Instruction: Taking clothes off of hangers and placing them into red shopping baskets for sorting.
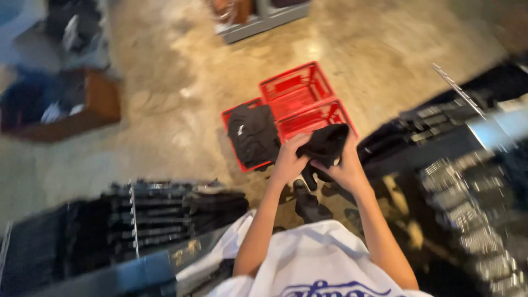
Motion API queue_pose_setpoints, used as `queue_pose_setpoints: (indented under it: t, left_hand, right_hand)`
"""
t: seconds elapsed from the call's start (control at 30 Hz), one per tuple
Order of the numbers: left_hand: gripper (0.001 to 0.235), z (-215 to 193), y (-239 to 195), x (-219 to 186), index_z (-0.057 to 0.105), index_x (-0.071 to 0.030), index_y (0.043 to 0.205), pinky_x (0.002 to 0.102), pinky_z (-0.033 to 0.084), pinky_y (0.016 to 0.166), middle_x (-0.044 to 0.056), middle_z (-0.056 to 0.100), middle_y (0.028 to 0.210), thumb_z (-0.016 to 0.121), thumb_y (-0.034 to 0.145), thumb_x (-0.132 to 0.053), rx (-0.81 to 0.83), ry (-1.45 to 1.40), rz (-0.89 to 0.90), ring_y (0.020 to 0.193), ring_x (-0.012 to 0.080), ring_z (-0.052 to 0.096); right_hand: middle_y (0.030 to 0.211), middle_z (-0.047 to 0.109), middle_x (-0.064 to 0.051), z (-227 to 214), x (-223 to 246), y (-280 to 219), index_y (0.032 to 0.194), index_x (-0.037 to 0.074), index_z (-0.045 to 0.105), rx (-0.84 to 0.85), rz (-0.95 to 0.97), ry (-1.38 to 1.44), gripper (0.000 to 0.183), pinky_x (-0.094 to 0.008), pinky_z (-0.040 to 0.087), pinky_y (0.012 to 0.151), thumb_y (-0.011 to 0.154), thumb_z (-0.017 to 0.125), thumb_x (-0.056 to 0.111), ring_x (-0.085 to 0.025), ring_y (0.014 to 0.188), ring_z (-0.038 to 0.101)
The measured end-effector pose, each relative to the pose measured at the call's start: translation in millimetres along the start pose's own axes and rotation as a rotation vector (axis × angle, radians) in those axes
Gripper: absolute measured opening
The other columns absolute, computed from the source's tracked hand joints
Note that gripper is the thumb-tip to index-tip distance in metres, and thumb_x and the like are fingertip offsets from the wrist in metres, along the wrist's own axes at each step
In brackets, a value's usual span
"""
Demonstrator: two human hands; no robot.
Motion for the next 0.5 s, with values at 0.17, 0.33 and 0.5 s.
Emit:
queue_pose_setpoints:
  t: [0.17, 0.33, 0.5]
  left_hand:
    - [0.058, -32, 71, -26, 0.061, 0.000, 0.130, 0.040, 0.052, 0.103, 0.022, 0.069, 0.120, 0.065, 0.074, 0.011, -0.160, 0.071, -0.034, 0.118, 0.0338, 0.067]
    - [0.063, -69, 129, -30, 0.061, -0.011, 0.134, 0.039, 0.056, 0.097, 0.017, 0.071, 0.110, 0.060, 0.075, 0.012, -0.290, 0.128, -0.117, 0.109, 0.0308, 0.071]
    - [0.055, -114, 157, 10, 0.065, -0.013, 0.127, 0.041, 0.053, 0.103, 0.014, 0.069, 0.122, 0.059, 0.080, 0.015, -0.415, 0.359, 0.037, 0.119, 0.0354, 0.065]
  right_hand:
    - [0.104, 0.072, -0.009, 76, -93, 50, 0.117, 0.001, 0.068, 0.168, 0.297, 0.324, 0.039, -0.033, 0.057, 0.081, 0.082, 0.084, 0.008, -0.020, 0.093, 0.070]
    - [0.107, 0.079, -0.007, 143, -147, 108, 0.117, 0.003, 0.074, 0.195, 0.162, 0.350, 0.027, -0.033, 0.059, 0.086, 0.090, 0.077, 0.004, -0.017, 0.098, 0.076]
    - [0.112, 0.080, -0.011, 210, -163, 166, 0.122, 0.005, 0.076, 0.335, 0.141, 0.336, 0.030, -0.035, 0.060, 0.092, 0.094, 0.083, 0.011, -0.023, 0.106, 0.079]
Point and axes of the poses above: each hand's wrist, its own y-axis towards the middle knuckle, its own z-axis out of the palm, x = y × z, the point moved 1 cm from there along y, towards the middle knuckle
